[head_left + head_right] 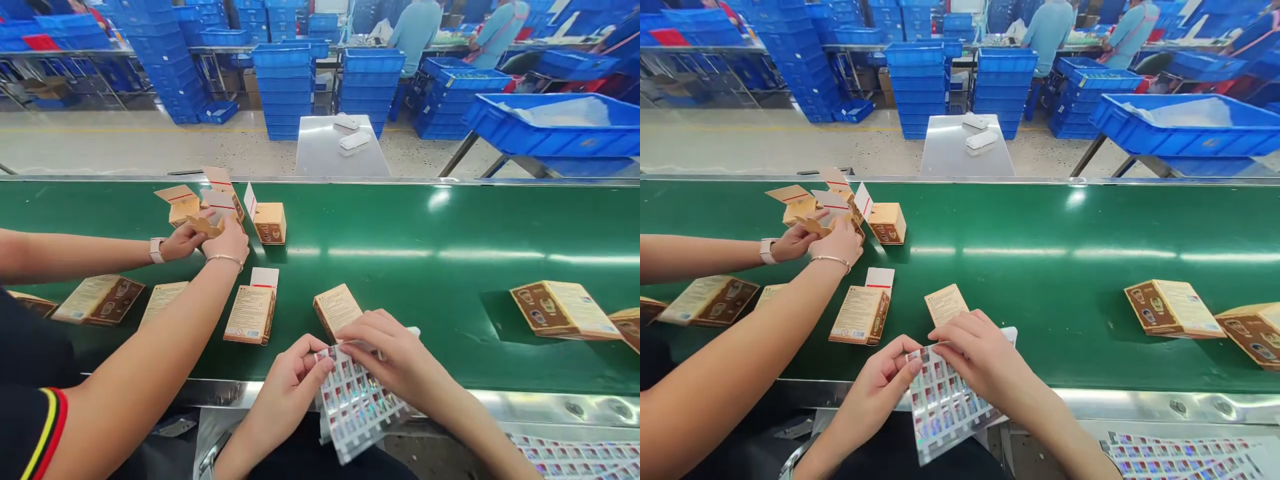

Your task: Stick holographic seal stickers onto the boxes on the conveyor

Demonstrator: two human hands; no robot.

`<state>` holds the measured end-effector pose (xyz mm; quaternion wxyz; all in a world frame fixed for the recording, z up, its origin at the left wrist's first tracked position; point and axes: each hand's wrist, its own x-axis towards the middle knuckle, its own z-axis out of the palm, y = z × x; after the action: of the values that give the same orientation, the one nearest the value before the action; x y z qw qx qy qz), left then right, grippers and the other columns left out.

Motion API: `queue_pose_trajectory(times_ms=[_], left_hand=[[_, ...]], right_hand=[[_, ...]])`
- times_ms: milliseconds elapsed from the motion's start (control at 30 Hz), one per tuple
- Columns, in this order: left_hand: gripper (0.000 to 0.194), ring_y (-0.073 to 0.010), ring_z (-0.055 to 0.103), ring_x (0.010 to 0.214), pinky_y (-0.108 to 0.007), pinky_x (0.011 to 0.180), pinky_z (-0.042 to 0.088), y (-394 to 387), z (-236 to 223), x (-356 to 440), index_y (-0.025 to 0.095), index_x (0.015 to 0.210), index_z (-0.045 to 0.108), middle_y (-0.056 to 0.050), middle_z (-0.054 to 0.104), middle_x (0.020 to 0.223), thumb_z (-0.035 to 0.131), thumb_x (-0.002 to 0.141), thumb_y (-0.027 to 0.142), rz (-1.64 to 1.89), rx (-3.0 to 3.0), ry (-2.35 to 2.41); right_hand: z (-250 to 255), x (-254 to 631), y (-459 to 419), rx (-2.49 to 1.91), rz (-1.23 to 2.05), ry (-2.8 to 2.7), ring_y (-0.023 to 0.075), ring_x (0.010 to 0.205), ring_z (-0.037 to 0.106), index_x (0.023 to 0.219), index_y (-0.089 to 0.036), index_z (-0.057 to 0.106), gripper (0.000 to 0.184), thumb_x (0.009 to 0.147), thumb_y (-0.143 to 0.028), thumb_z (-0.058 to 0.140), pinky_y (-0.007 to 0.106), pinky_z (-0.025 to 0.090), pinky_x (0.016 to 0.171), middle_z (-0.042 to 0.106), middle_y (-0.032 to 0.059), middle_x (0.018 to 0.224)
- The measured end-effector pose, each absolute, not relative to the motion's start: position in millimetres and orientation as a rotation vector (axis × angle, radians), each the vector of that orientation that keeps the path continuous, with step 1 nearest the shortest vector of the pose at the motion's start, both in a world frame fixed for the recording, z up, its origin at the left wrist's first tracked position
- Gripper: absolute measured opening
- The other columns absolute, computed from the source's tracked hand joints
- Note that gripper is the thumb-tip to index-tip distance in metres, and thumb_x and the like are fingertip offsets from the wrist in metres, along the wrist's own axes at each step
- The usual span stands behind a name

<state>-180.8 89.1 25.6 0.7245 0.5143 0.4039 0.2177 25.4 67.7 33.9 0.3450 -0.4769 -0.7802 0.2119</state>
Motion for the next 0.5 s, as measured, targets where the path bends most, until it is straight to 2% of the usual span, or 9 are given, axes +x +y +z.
queue_pose_trajectory(times_ms=[67,133,233,367,433,500], left_hand=[[0.035,-0.0106,0.041,0.059,-0.021,0.057,0.033,90.2,24.4,-178.1,0.018,0.091,0.059,0.004,0.051,0.066,0.054,0.096,0.052,0.451,1.2,0.899],[0.035,-0.0107,0.04,0.059,-0.021,0.056,0.031,91.0,20.3,-175.5,0.017,0.09,0.061,0.004,0.052,0.066,0.052,0.098,0.05,0.439,1.245,0.93],[0.033,-0.0111,0.04,0.059,-0.022,0.056,0.03,92.7,14.1,-168.8,0.017,0.09,0.062,0.004,0.051,0.063,0.053,0.098,0.048,0.443,1.288,0.957],[0.032,-0.0123,0.045,0.061,-0.022,0.058,0.034,96.8,11.2,-157.7,0.017,0.09,0.064,0.003,0.055,0.066,0.052,0.098,0.046,0.426,1.322,0.957],[0.032,-0.0127,0.048,0.063,-0.022,0.059,0.036,98.7,9.6,-153.9,0.017,0.089,0.064,0.001,0.058,0.07,0.052,0.098,0.045,0.417,1.311,0.953],[0.031,-0.0131,0.05,0.065,-0.022,0.06,0.038,99.7,7.1,-152.1,0.017,0.089,0.063,0.001,0.06,0.072,0.051,0.099,0.045,0.419,1.286,0.96]], right_hand=[[28.9,30.4,68.3,-1.266,0.556,-2.01,0.0186,0.086,0.064,0.106,-0.024,0.064,0.009,0.1,-0.022,0.057,0.034,0.052,0.078,0.073,0.0033,0.095],[27.0,34.8,67.0,-1.269,0.522,-2.053,0.0185,0.088,0.065,0.109,-0.024,0.062,0.012,0.1,-0.019,0.056,0.037,0.05,0.085,0.073,0.0032,0.098],[27.2,35.5,62.6,-1.276,0.335,-2.146,0.0192,0.089,0.066,0.108,-0.022,0.062,0.013,0.1,-0.016,0.054,0.044,0.046,0.094,0.073,0.0039,0.097],[24.4,31.6,55.2,-1.302,0.081,-2.172,0.0221,0.096,0.067,0.103,-0.022,0.064,0.016,0.097,-0.01,0.055,0.045,0.046,0.096,0.074,0.0065,0.099],[21.5,33.4,51.7,-1.277,0.078,-2.131,0.0227,0.099,0.068,0.103,-0.023,0.064,0.018,0.095,-0.009,0.056,0.044,0.046,0.095,0.074,0.0064,0.101],[18.3,41.6,50.4,-1.285,0.233,-1.995,0.0225,0.099,0.068,0.098,-0.025,0.065,0.015,0.094,-0.011,0.059,0.042,0.049,0.092,0.074,0.0055,0.103]])
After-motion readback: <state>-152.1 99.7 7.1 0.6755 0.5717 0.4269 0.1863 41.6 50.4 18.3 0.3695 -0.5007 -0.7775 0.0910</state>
